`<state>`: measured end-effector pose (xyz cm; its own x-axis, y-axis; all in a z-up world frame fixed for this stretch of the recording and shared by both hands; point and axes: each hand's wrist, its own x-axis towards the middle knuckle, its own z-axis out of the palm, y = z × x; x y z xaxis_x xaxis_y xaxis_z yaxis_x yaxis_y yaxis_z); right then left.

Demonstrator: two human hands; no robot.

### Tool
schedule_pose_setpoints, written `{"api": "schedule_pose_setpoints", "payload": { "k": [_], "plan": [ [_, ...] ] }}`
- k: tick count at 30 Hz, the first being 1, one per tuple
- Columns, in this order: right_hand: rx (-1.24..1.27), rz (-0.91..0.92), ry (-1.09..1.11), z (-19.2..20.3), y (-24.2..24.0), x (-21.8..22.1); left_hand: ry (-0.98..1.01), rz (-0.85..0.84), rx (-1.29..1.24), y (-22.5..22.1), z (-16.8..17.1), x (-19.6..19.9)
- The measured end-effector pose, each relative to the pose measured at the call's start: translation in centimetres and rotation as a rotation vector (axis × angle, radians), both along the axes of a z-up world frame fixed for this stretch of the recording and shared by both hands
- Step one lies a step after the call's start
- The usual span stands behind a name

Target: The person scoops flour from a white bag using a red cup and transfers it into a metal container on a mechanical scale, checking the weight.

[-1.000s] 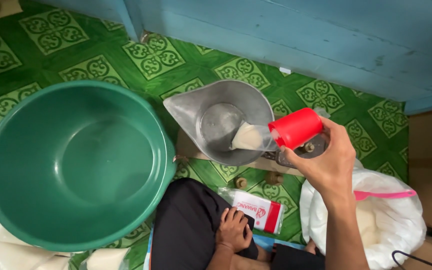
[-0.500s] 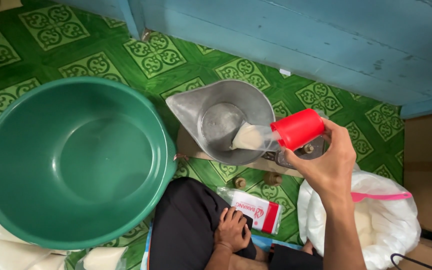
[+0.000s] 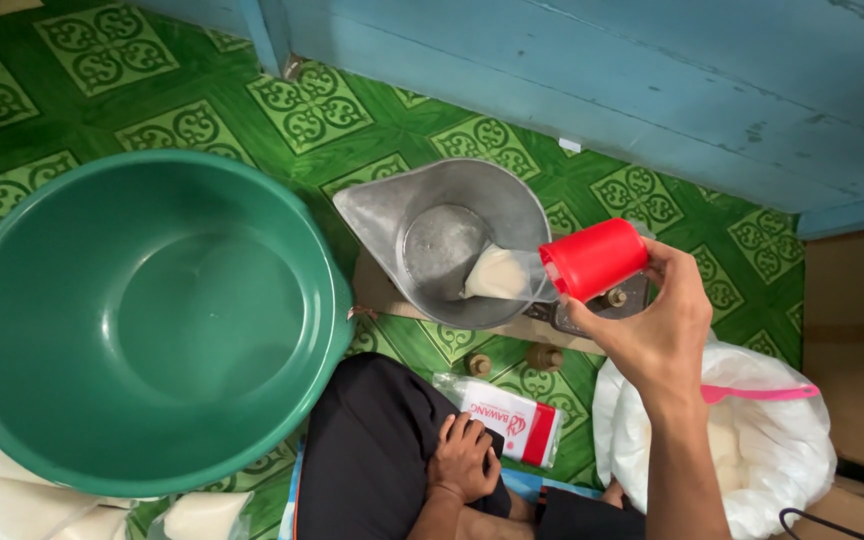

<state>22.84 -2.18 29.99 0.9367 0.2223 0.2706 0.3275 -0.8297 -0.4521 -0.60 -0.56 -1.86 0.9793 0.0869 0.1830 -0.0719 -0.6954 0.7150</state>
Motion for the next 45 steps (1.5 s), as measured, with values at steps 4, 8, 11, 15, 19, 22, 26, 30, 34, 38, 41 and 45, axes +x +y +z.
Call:
{"api": "schedule_pose_setpoints", "payload": {
  "k": [4,8,11,15,19,22,26,30,34,38,41,45],
  "plan": [
    [-0.01,-0.02,-0.001,0.0,0.0,-0.1,-0.002,0.003,-0.002,0.1,0.4,0.2],
    [-0.025,-0.01,-0.031,-0.3,-0.2,-0.1,0.002,0.004,-0.011,0.1,0.3,0.1],
    [-0.026,-0.005,-0.045,-0.4,-0.2,-0.2,-0.026,0.019,0.006,0.2,0.7,0.2],
    [-0.018,-0.021,-0.037,-0.2,0.0,-0.3,-0.024,0.016,0.005,0.3,0.6,0.2],
    [-0.033,0.031,-0.085,-0.2,0.0,-0.4,-0.04,0.027,0.03,0.2,0.6,0.2],
    [-0.04,0.038,-0.102,-0.2,0.1,-0.5,-0.028,0.019,0.02,0.3,0.8,0.2],
    [0.009,-0.019,-0.03,0.2,0.4,-0.4,-0.048,0.022,0.024,0.4,1.0,0.3],
    [0.119,-0.212,0.199,0.9,0.2,0.0,-0.039,0.02,0.044,0.4,1.1,0.3],
    [0.237,-0.262,0.278,0.8,-0.7,0.5,-0.058,0.029,0.034,0.3,0.9,0.3],
    [0.249,-0.224,0.245,0.7,-1.3,0.4,-0.06,0.041,0.057,0.1,0.7,0.3],
    [0.195,-0.157,0.161,0.7,-0.9,0.0,-0.068,0.045,0.054,0.2,0.8,0.2],
    [0.081,-0.013,0.001,0.3,-0.4,-0.5,-0.045,0.031,0.024,0.1,0.5,0.1]
  ]
}}
